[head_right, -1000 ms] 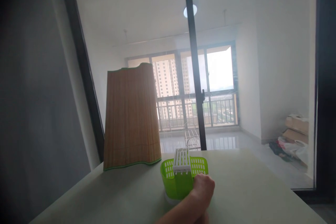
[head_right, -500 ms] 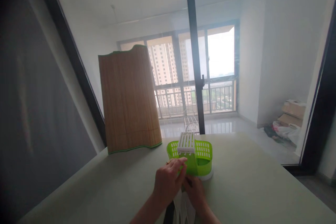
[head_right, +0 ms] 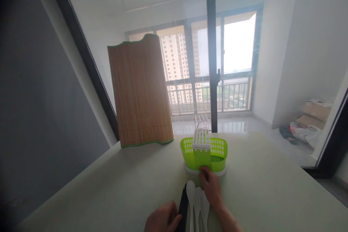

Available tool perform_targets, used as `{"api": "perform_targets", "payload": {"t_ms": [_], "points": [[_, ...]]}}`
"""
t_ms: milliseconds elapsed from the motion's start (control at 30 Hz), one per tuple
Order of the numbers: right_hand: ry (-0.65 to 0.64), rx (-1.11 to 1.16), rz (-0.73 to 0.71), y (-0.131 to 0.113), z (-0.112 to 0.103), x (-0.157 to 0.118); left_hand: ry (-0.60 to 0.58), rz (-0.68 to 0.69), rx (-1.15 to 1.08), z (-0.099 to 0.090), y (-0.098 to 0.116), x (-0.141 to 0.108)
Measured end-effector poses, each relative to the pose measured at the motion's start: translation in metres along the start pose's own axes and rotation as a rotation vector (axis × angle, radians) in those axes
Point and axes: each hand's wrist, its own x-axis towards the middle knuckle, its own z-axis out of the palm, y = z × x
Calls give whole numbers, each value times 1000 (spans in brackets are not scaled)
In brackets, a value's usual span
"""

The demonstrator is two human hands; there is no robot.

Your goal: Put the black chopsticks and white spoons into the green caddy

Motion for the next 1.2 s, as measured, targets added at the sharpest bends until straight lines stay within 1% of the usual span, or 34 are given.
{"api": "perform_targets", "payload": {"t_ms": [133, 200, 333, 467, 567, 700, 767, 867, 1000, 1100, 1200], "points": [[7, -20, -14, -3, -5, 1, 72, -12, 22, -3, 4, -5], [-34, -32, -27, -4, -5, 0, 76, -17, 27, -6, 5, -7], [-158, -90, -71, -10, -1, -5, 61, -29, 68, -9, 8, -6], [-229, -244, -268, -25, 0, -9, 96, -104, 213, -14, 13, -1], [-244, -334, -380, -38, -3, -13, 112, -131, 287, -18, 16, 2], [-241, -431, -530, -52, -4, -20, 102, -152, 314, -19, 16, 6], [-247, -453, -581, -58, -2, -24, 106, -165, 305, -20, 13, 8], [-270, -482, -619, -65, 2, -29, 129, -153, 299, -24, 10, 11], [-277, -515, -645, -69, 5, -32, 103, -136, 330, -30, 12, 14], [-278, -528, -647, -69, 5, -32, 119, -124, 318, -28, 15, 13], [-281, -527, -633, -67, 6, -31, 124, -91, 317, -25, 12, 8]]}}
